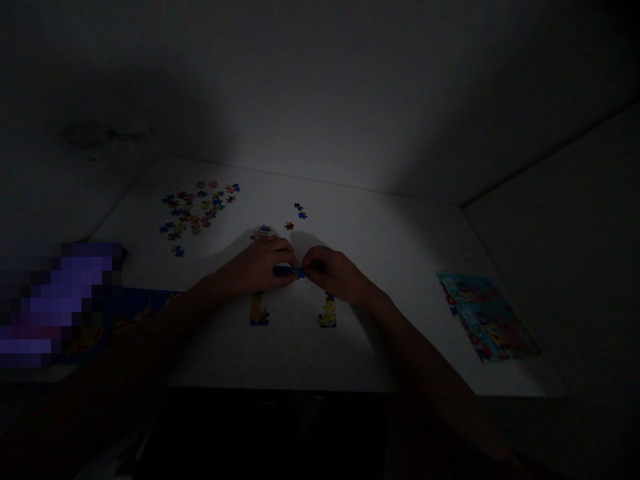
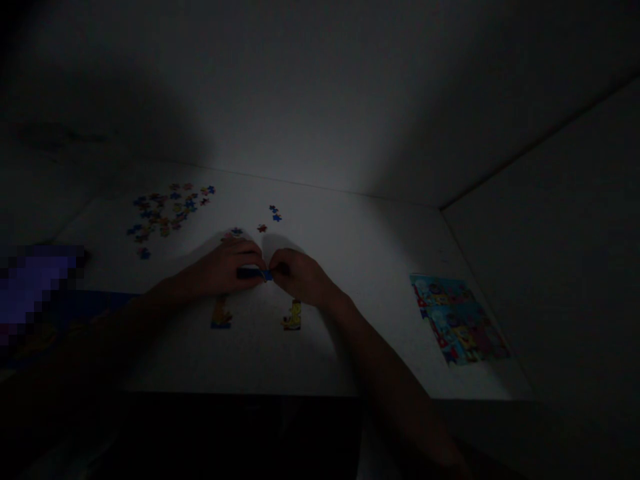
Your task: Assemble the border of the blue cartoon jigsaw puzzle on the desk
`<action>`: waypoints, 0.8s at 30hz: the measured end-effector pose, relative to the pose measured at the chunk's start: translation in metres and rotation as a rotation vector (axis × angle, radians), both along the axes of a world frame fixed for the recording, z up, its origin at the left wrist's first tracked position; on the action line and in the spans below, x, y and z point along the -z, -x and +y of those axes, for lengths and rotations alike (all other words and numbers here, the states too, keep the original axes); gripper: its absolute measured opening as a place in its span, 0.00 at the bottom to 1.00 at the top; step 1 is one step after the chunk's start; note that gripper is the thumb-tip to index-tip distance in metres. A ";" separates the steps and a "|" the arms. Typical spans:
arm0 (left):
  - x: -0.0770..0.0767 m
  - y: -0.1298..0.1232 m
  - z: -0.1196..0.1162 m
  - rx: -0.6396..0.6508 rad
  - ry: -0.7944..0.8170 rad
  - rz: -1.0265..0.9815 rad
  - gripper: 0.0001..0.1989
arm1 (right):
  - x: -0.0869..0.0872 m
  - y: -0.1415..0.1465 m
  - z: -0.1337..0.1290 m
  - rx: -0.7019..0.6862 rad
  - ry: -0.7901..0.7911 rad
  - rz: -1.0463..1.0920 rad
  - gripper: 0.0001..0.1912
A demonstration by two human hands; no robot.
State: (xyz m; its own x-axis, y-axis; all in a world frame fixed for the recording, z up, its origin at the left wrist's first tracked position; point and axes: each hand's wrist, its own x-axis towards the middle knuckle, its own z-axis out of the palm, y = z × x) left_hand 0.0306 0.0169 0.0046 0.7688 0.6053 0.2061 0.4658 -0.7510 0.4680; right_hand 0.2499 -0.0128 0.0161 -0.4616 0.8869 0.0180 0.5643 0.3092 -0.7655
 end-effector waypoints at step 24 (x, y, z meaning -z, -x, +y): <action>0.001 0.000 0.002 0.073 -0.036 0.038 0.08 | -0.009 -0.032 0.011 -0.120 0.148 0.035 0.07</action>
